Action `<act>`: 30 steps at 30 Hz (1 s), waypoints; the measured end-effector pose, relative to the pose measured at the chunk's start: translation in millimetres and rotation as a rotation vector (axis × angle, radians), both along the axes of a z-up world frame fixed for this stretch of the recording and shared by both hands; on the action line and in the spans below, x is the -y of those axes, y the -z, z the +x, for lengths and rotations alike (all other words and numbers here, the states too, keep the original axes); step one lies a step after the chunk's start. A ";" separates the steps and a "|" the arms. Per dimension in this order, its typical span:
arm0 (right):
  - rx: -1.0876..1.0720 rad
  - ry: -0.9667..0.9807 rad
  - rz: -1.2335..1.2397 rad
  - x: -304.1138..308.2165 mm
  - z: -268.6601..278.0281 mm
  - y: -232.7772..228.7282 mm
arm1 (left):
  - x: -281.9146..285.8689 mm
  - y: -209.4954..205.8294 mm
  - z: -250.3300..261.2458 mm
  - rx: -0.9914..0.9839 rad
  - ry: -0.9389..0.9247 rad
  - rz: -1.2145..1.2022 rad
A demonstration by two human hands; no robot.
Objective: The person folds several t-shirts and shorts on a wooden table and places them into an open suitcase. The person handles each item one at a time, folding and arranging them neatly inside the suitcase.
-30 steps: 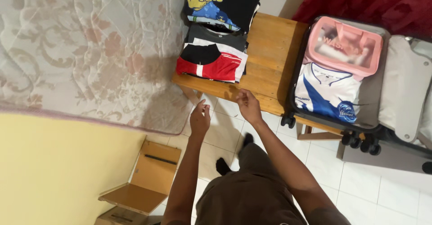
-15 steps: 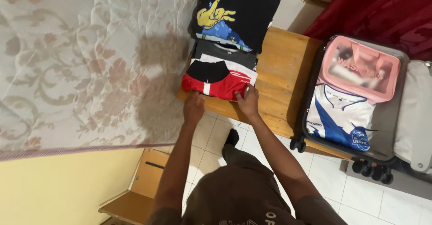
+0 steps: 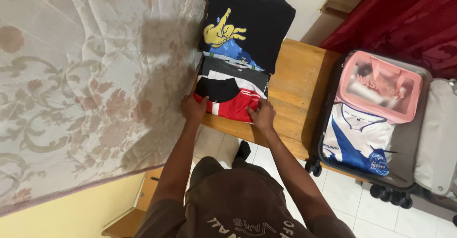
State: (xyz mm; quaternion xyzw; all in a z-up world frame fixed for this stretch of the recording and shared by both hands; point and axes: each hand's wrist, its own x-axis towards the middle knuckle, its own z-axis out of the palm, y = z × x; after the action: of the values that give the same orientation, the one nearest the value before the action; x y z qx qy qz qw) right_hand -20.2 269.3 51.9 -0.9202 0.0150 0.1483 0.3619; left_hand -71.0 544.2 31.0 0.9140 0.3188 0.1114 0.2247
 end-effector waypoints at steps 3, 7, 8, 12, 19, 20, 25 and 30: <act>0.319 -0.025 -0.015 -7.8 -0.2 12.1 | -3.1 5.1 -4.6 0.080 0.087 0.056; 0.480 0.054 -0.026 -18.5 -9.4 31.4 | -14.0 26.2 -9.4 0.303 0.264 0.034; 0.494 0.077 -0.038 -21.4 -9.6 32.7 | -16.6 31.1 -8.3 0.335 0.293 0.025; 0.203 0.172 -0.138 -23.6 -10.3 27.0 | -28.1 45.6 -0.5 0.453 0.438 -0.125; 0.250 0.130 -0.228 -35.0 -17.5 8.9 | -38.7 38.4 10.9 0.163 0.339 -0.236; 0.341 0.114 -0.178 -37.0 -21.6 7.5 | -38.5 36.8 12.9 0.093 0.346 -0.255; 0.530 0.044 -0.043 -45.7 -42.1 -3.8 | -38.6 32.9 15.0 0.016 0.377 -0.172; 0.628 -0.068 -0.043 -44.4 -52.5 -8.6 | -36.2 24.5 7.5 0.402 0.439 -0.109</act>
State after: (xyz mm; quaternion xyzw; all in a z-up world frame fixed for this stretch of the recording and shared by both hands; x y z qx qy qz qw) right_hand -72.6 313.7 60.5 -0.9285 -0.1249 -0.1313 0.3240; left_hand -63.5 580.4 6.5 0.9073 0.0682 0.2214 0.3509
